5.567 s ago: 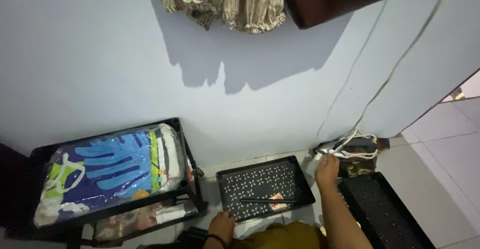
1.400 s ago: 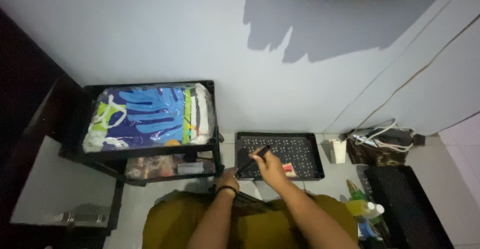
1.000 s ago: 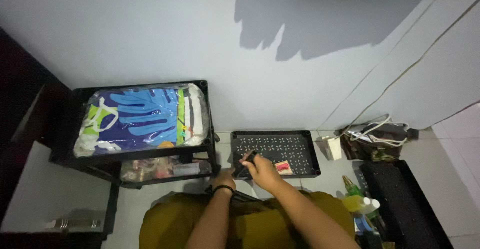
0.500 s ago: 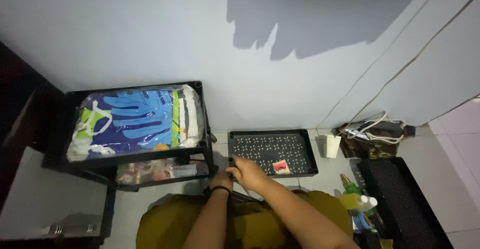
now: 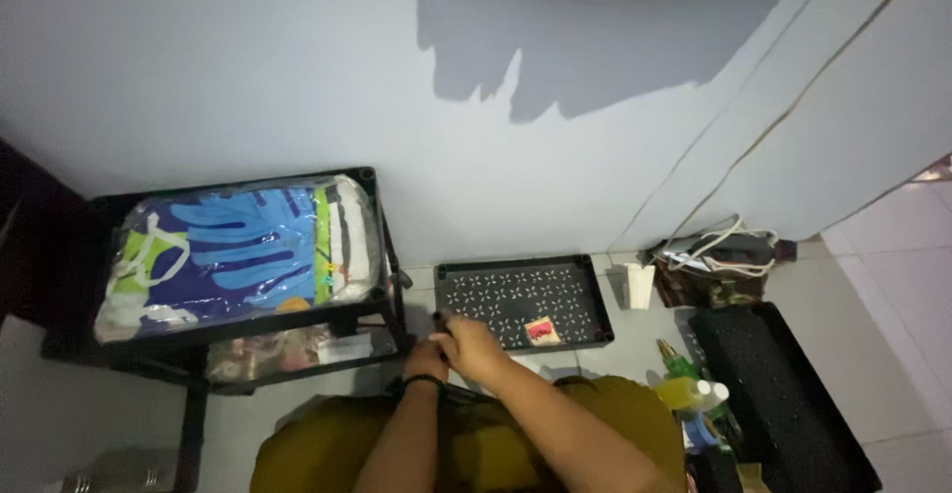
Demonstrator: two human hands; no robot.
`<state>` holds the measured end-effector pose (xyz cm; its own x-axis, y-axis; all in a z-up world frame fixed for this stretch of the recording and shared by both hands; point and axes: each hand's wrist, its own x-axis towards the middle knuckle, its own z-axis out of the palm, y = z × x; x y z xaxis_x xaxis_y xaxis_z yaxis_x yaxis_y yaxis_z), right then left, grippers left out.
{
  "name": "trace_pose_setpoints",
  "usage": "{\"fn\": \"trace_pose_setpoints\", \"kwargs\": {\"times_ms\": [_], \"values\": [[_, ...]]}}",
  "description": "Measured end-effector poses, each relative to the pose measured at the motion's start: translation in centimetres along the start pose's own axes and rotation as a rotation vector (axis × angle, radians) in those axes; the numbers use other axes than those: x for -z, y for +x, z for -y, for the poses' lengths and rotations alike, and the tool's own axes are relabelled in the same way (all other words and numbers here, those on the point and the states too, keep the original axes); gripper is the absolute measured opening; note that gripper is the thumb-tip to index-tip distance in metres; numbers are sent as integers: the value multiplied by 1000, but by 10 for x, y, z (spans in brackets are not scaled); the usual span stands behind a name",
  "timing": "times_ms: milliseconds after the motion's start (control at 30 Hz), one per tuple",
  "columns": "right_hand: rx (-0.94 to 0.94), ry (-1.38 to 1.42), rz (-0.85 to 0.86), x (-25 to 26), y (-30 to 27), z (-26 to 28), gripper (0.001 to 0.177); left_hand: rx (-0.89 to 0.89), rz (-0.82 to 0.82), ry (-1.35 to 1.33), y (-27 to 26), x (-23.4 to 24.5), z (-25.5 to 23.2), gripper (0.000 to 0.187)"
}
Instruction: The person assembles a small black plastic shelving unit by inserting vertical poles into the tray base and securing them. They then place a packaged towel, a small red box, and several bottles onto the assembled shelf.
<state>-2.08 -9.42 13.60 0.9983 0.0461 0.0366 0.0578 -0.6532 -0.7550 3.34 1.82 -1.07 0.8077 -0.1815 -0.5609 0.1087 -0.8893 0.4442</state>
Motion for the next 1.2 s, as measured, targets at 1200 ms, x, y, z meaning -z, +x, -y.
{"fn": "trace_pose_setpoints", "kwargs": {"times_ms": [1200], "values": [[-73,-16,6,-12,-17,-23,63,7,-63,134,-16,1,-7,28]]}}
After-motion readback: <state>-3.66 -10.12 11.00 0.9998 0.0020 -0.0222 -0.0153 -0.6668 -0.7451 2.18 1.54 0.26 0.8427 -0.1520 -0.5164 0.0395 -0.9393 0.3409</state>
